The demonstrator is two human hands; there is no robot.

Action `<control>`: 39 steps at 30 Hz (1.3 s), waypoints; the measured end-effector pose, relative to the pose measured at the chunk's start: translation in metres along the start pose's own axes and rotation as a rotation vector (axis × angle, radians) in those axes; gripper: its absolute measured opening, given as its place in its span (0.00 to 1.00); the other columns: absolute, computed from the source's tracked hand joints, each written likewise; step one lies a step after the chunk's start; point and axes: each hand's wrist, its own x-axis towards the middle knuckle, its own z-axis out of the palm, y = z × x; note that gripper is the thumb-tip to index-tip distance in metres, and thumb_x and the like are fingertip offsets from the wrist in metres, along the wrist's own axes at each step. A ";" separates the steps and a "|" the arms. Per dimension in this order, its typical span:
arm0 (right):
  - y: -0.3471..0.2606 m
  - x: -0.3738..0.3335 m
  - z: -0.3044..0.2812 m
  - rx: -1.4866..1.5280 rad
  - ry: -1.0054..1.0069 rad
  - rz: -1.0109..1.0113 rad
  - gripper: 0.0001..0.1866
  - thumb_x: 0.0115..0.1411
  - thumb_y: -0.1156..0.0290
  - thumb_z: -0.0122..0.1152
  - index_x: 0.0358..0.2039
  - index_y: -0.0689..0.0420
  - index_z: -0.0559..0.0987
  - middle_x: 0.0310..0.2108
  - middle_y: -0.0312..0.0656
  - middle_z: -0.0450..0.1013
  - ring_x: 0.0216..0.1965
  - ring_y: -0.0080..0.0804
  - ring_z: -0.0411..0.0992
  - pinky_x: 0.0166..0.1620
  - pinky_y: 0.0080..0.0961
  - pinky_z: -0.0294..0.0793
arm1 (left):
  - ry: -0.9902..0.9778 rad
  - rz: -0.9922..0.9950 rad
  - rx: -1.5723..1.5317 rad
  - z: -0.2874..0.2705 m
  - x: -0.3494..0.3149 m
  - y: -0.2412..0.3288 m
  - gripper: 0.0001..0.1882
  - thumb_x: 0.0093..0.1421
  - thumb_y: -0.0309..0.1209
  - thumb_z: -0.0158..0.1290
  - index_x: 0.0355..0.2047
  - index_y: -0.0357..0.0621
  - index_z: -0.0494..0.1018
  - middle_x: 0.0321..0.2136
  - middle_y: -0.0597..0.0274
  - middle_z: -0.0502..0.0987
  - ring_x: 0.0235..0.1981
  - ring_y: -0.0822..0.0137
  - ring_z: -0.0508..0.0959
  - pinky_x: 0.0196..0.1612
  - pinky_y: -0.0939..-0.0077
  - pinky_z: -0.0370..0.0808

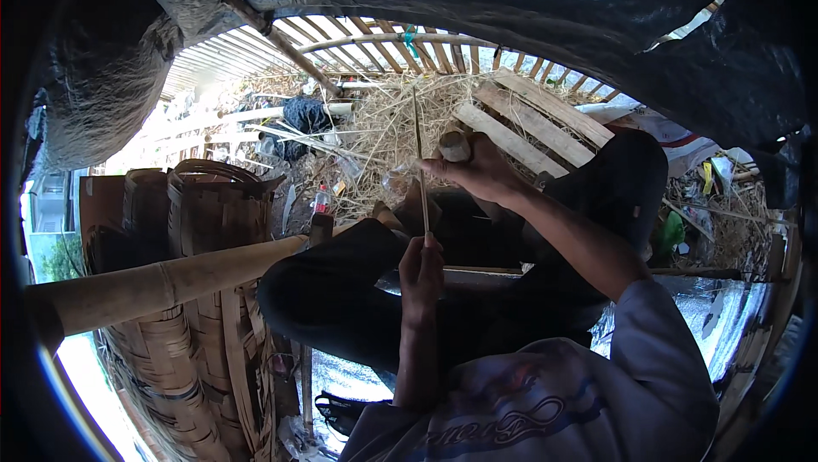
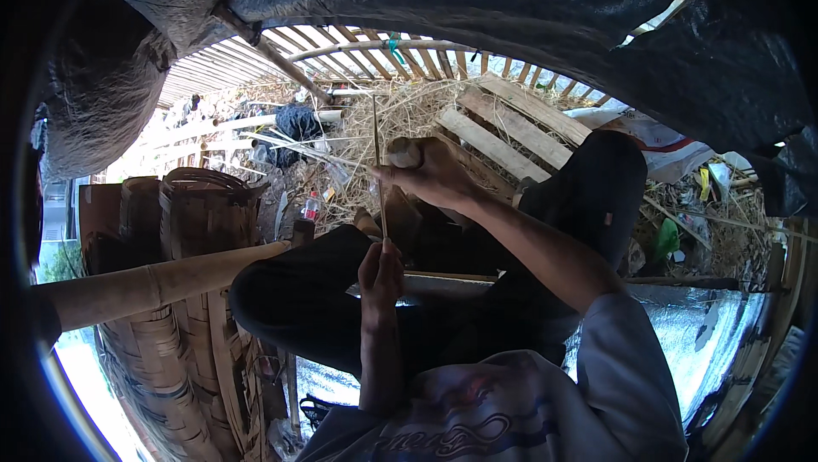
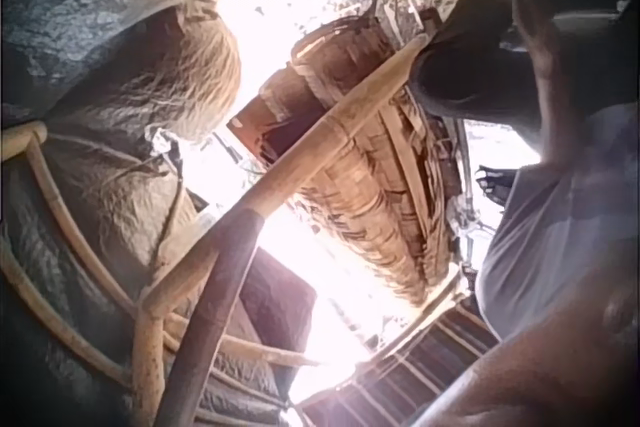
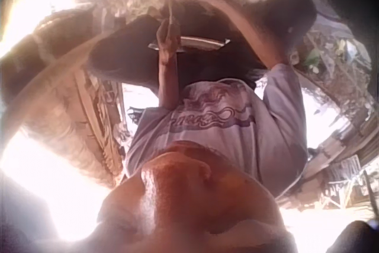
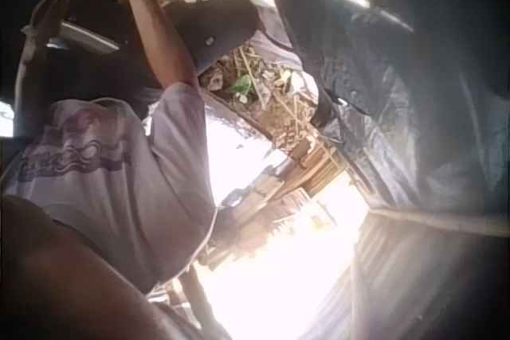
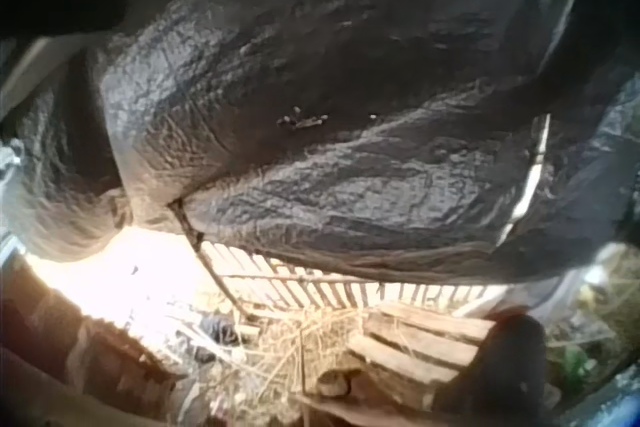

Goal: The person holds a thin bamboo strip and shaves it along its length using a curved knife.

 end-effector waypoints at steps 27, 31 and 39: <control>-0.041 -0.031 -0.084 0.939 0.136 -0.626 0.14 0.63 0.57 0.44 0.35 0.54 0.69 0.15 0.30 0.59 0.17 0.22 0.58 0.28 0.25 0.61 | 0.066 0.043 -0.128 0.001 0.031 0.001 0.12 0.70 0.35 0.43 0.46 0.40 0.69 0.18 0.74 0.62 0.12 0.86 0.56 0.13 0.87 0.52; -0.039 -0.034 -0.068 0.801 -0.053 -0.710 0.14 0.63 0.56 0.45 0.35 0.55 0.67 0.14 0.30 0.60 0.16 0.23 0.59 0.27 0.26 0.62 | 0.055 0.043 -0.160 -0.007 0.032 -0.002 0.12 0.69 0.34 0.43 0.47 0.40 0.67 0.20 0.73 0.63 0.14 0.86 0.56 0.15 0.88 0.53; -0.070 -0.064 -0.027 0.611 -0.452 -1.020 0.16 0.57 0.61 0.63 0.29 0.62 0.72 0.15 0.39 0.70 0.14 0.30 0.70 0.21 0.29 0.73 | 0.140 0.051 -0.286 -0.014 0.038 0.004 0.07 0.69 0.33 0.43 0.37 0.45 0.66 0.20 0.73 0.64 0.14 0.85 0.57 0.14 0.87 0.52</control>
